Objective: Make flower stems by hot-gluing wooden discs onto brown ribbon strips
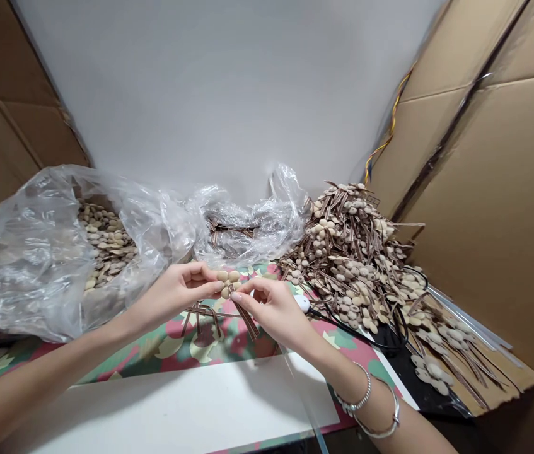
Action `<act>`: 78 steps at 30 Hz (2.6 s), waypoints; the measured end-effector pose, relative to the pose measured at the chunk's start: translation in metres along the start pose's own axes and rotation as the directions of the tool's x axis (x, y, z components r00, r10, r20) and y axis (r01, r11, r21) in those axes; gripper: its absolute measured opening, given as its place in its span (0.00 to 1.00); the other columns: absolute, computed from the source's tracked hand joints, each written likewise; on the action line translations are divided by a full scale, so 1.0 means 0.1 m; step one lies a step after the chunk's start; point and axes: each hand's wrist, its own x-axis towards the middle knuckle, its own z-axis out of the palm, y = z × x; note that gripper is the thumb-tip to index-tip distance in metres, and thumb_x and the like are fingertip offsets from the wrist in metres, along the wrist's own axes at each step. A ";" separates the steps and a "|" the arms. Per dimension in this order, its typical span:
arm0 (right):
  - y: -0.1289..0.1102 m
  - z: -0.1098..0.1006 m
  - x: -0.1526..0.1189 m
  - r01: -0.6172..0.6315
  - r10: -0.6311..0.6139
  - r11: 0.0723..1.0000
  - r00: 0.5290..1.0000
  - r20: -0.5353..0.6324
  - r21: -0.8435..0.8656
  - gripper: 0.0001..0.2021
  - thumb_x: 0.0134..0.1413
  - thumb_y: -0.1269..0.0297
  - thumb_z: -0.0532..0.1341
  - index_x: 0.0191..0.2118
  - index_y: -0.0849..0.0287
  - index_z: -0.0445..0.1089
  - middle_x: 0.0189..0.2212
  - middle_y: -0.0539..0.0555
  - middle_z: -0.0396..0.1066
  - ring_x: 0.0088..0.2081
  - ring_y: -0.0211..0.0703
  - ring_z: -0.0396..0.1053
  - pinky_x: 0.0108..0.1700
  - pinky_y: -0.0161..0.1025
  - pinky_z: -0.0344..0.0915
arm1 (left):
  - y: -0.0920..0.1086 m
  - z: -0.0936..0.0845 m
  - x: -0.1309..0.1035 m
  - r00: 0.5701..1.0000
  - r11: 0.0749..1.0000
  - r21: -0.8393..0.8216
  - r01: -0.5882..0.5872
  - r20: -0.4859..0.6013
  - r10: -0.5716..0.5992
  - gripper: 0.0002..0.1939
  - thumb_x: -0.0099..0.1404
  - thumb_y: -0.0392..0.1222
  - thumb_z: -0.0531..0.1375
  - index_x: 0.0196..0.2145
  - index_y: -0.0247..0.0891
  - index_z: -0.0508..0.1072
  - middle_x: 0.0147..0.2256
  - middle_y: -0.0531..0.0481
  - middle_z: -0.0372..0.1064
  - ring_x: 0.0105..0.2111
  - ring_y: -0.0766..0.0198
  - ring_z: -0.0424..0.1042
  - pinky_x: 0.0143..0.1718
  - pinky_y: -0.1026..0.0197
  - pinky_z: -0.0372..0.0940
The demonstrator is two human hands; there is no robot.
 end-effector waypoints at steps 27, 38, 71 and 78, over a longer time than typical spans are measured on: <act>-0.05 0.02 0.01 -0.076 0.076 0.997 0.997 0.015 -0.004 0.11 0.52 0.60 0.58 0.26 0.63 0.69 0.18 0.47 0.60 0.20 0.32 0.53 0.22 0.31 0.50 | 0.04 0.02 -0.01 1.000 0.999 0.019 0.029 -0.002 -0.029 0.16 0.56 0.40 0.61 0.42 0.37 0.64 0.41 0.46 0.71 0.42 0.57 0.72 0.40 0.58 0.68; -0.08 0.01 0.00 -0.060 0.061 0.997 0.998 0.016 -0.057 0.12 0.52 0.59 0.58 0.26 0.62 0.69 0.19 0.48 0.61 0.20 0.32 0.53 0.22 0.31 0.51 | 0.01 0.04 -0.02 0.999 0.999 0.023 0.040 0.020 -0.041 0.16 0.55 0.45 0.61 0.40 0.35 0.68 0.42 0.44 0.72 0.41 0.56 0.73 0.41 0.57 0.67; -0.05 0.01 0.00 0.149 -0.159 0.985 0.982 -0.105 -0.091 0.09 0.46 0.76 0.58 0.19 0.60 0.64 0.29 0.51 0.69 0.32 0.37 0.65 0.30 0.32 0.57 | 0.05 -0.02 0.03 0.951 0.953 -0.101 0.287 0.148 -0.271 0.12 0.54 0.43 0.62 0.37 0.38 0.73 0.38 0.49 0.73 0.42 0.60 0.71 0.42 0.62 0.64; -0.01 0.03 0.01 0.130 -0.135 0.990 0.985 -0.105 -0.054 0.09 0.46 0.75 0.58 0.19 0.60 0.63 0.28 0.51 0.68 0.31 0.37 0.64 0.29 0.33 0.57 | 0.03 0.01 0.04 0.948 0.946 -0.124 0.300 0.148 -0.281 0.14 0.53 0.44 0.62 0.37 0.37 0.73 0.39 0.47 0.73 0.43 0.57 0.70 0.45 0.58 0.63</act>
